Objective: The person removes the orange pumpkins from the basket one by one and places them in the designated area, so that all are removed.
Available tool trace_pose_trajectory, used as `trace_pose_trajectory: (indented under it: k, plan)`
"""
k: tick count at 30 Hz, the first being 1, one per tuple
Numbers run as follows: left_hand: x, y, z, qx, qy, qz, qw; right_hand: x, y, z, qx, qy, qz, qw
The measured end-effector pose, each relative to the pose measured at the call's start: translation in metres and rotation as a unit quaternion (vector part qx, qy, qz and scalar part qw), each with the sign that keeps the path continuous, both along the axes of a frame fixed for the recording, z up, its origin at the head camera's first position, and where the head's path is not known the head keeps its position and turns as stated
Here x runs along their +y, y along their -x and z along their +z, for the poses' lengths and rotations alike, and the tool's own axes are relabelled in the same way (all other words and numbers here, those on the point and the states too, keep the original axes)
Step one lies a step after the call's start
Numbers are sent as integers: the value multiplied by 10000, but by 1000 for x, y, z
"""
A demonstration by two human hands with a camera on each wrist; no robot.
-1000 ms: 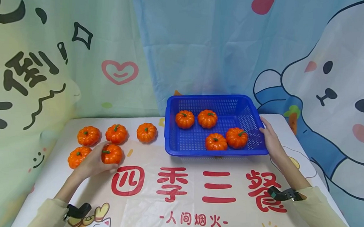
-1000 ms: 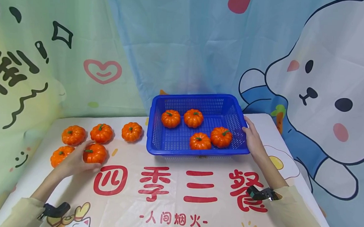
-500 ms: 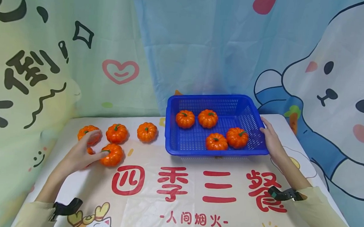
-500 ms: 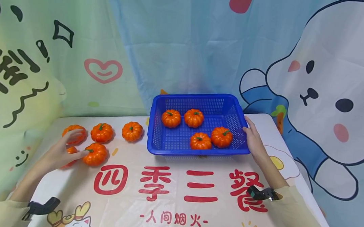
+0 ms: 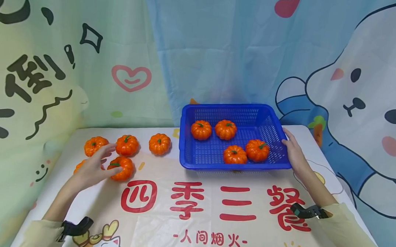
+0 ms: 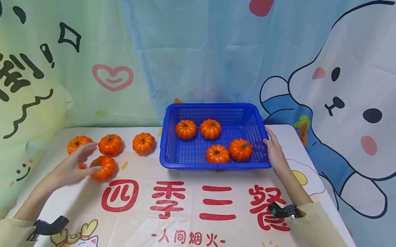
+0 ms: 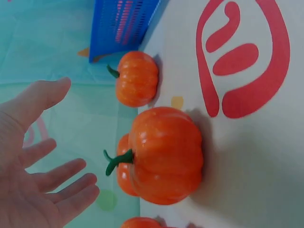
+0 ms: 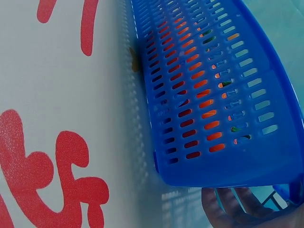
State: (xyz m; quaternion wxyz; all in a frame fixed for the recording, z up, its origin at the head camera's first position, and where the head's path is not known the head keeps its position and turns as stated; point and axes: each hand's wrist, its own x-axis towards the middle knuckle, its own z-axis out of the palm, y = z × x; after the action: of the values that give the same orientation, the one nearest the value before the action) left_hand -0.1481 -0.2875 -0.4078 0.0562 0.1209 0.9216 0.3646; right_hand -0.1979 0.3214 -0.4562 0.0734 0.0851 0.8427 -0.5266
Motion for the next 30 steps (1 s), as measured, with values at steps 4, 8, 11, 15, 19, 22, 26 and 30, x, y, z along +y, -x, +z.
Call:
trace_pose_trajectory:
  k: [4,8,11,15,19,22,26,30]
  plan:
    - [6,1,-4,21,-31,-133,9999,0,1,0,24,5,16,10000]
    - [12,0,-7,-41,125,-106,9999,-1,1,0,5,20,3,10000]
    - [15,-1,-6,3,242,-33,9997,0,1,0,2,55,11,10000]
    - [17,-3,-3,-5,232,-15,9997,1,0,0,-8,68,29,10000]
    - [21,-2,-1,-88,205,-52,9997,2,0,-1,5,75,22,10000]
    - [26,0,0,-136,182,-106,9997,3,1,-2,7,73,9,10000]
    - [38,5,-1,-78,80,-287,9995,2,1,-2,-17,56,-8,10000]
    - [50,12,1,-17,-43,-541,9985,1,1,-2,-43,44,-30,10000]
